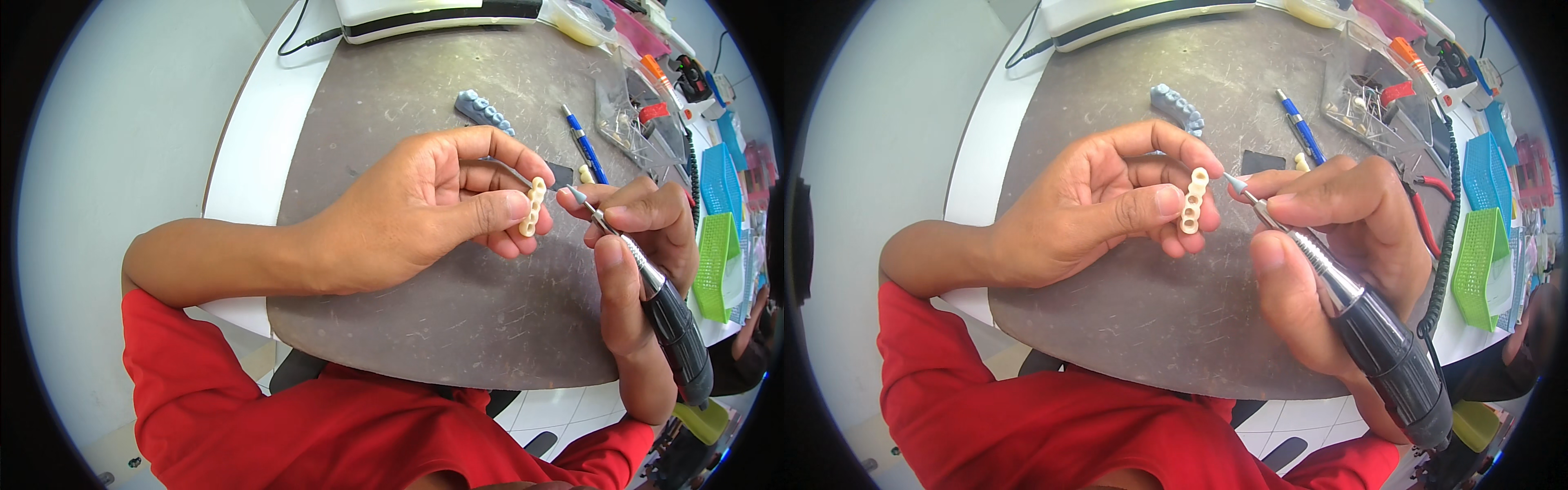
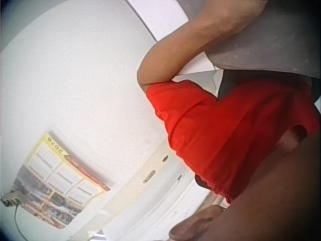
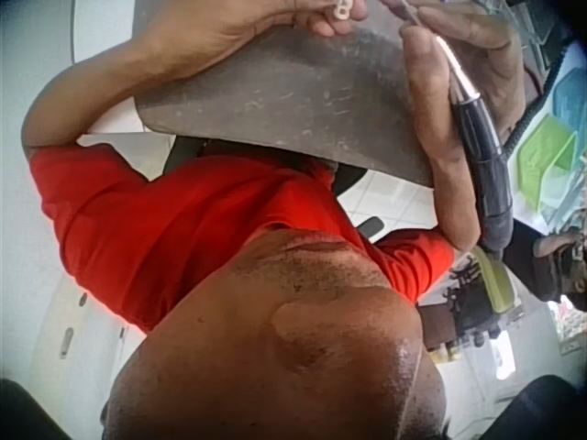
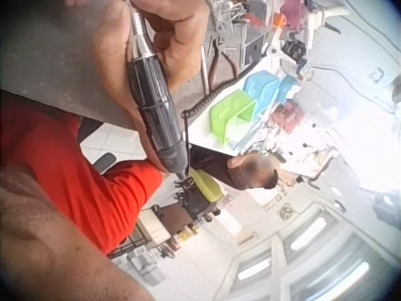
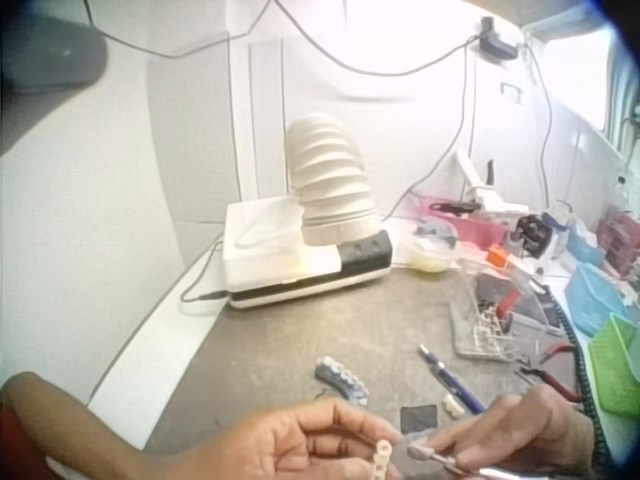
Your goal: The person uses a blue pen-like tool to mark a grey dental mold. They then use a rotary tool to grind and shape a small set of artificial teeth. The person repeatedly fits the teeth into the mold to check alignment and continues refining the shape with the rotary tool.
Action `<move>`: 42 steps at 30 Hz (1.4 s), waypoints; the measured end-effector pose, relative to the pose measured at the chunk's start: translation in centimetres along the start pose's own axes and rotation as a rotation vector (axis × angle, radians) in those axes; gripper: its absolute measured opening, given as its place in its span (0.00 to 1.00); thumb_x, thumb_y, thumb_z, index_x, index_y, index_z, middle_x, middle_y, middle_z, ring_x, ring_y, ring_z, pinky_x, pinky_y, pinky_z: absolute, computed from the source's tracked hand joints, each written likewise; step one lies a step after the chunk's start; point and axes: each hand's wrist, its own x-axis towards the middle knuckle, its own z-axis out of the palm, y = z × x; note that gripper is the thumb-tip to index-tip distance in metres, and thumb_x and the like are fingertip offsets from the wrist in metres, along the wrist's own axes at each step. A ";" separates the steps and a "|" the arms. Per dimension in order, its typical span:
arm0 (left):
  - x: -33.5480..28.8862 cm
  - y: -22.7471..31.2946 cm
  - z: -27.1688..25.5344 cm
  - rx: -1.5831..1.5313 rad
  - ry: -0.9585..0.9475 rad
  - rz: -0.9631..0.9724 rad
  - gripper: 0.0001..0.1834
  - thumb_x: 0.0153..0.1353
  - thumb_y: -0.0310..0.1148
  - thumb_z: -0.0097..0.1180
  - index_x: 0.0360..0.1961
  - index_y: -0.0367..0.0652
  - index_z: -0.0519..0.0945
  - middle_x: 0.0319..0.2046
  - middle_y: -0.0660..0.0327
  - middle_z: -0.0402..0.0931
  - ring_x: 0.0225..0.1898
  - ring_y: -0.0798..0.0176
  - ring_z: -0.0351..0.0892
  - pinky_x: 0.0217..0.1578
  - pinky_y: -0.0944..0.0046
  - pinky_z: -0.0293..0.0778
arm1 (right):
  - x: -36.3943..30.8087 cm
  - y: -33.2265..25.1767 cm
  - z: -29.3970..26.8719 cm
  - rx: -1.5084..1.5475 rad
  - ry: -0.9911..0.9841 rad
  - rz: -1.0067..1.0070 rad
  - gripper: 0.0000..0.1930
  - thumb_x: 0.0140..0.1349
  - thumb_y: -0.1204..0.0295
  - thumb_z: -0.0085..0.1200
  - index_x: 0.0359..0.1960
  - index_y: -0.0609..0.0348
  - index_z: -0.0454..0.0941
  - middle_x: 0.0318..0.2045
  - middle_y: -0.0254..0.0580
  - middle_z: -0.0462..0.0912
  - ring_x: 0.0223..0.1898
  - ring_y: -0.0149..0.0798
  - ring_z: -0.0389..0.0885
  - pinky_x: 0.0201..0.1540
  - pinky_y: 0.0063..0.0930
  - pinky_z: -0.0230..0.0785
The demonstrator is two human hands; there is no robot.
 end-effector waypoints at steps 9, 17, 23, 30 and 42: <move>-0.2 0.1 0.2 -0.005 0.041 -0.005 0.19 0.69 0.33 0.52 0.57 0.38 0.69 0.43 0.56 0.77 0.42 0.68 0.78 0.44 0.67 0.76 | 0.1 0.0 0.3 0.026 0.017 -0.007 0.11 0.64 0.66 0.55 0.39 0.56 0.68 0.31 0.40 0.74 0.44 0.40 0.81 0.55 0.39 0.68; -0.4 0.6 0.7 0.061 0.074 0.002 0.15 0.68 0.34 0.55 0.52 0.37 0.75 0.44 0.57 0.78 0.42 0.69 0.78 0.43 0.68 0.77 | 0.1 0.5 0.2 -0.007 -0.002 -0.112 0.10 0.64 0.69 0.54 0.40 0.59 0.68 0.30 0.41 0.73 0.39 0.38 0.77 0.52 0.42 0.70; -0.6 0.5 0.3 0.123 0.067 -0.003 0.16 0.68 0.34 0.54 0.52 0.37 0.77 0.40 0.59 0.81 0.36 0.74 0.76 0.39 0.72 0.74 | -0.1 0.7 -0.2 -0.031 -0.037 -0.172 0.10 0.63 0.70 0.55 0.40 0.58 0.68 0.30 0.42 0.73 0.43 0.44 0.78 0.54 0.45 0.70; -0.7 0.7 0.5 0.170 0.081 -0.032 0.16 0.67 0.35 0.54 0.52 0.36 0.79 0.37 0.60 0.82 0.34 0.75 0.75 0.37 0.73 0.73 | 0.0 1.3 -0.4 -0.017 -0.115 -0.230 0.10 0.60 0.72 0.56 0.40 0.59 0.69 0.29 0.41 0.75 0.48 0.53 0.79 0.58 0.51 0.68; -0.8 0.5 0.4 0.194 0.078 -0.016 0.16 0.67 0.35 0.54 0.51 0.37 0.81 0.34 0.60 0.83 0.32 0.77 0.73 0.35 0.74 0.71 | 0.6 1.1 -0.4 -0.019 -0.175 -0.264 0.10 0.59 0.72 0.58 0.38 0.60 0.70 0.27 0.41 0.75 0.40 0.47 0.80 0.56 0.52 0.69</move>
